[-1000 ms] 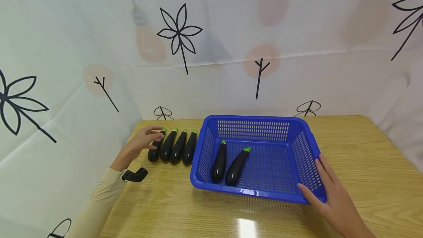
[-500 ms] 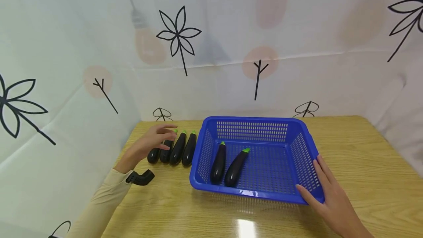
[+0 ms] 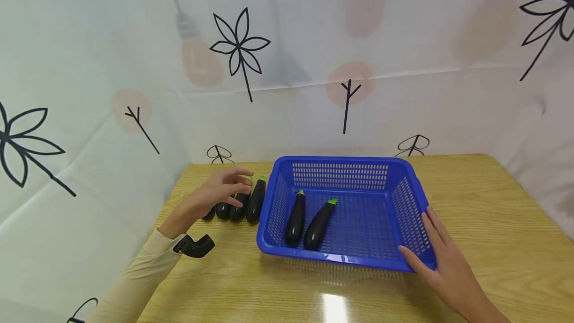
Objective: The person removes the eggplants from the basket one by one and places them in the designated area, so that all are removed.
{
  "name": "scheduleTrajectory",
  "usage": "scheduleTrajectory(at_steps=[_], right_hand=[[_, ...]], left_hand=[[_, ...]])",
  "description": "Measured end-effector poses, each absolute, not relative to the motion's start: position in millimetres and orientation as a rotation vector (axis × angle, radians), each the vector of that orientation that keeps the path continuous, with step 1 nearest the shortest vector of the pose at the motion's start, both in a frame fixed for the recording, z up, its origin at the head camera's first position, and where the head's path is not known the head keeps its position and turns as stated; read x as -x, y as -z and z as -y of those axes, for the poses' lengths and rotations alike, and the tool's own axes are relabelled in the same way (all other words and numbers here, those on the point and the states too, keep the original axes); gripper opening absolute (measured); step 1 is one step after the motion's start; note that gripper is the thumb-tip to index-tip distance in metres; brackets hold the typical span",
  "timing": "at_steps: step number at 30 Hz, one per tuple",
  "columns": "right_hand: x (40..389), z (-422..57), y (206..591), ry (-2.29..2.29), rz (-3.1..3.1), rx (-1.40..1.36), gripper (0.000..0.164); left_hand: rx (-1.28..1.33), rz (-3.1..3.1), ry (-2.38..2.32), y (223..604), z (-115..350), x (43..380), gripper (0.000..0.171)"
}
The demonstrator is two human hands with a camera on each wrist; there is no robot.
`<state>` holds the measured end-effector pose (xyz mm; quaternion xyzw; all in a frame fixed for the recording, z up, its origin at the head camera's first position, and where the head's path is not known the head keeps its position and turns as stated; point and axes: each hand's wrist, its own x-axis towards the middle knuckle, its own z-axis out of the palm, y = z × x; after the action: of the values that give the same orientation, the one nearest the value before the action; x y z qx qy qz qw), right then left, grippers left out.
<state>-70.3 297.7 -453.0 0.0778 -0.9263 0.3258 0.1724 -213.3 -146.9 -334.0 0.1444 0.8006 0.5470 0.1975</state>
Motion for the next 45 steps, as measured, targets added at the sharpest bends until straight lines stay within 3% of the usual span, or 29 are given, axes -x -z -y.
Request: scheduleTrajectory(at_steps=[14,45], right_hand=[[70.7,-298.5,450.7,-0.947,2.63,-0.219,0.084],[70.1,-297.4,451.1,-0.938,2.61,-0.236,0.082]], left_hand=[[-0.499,-2.186,-1.463,326.5,117.9,204.4,0.053],[-0.465,-2.31,-1.087,347.0,49.8,229.0,0.045]])
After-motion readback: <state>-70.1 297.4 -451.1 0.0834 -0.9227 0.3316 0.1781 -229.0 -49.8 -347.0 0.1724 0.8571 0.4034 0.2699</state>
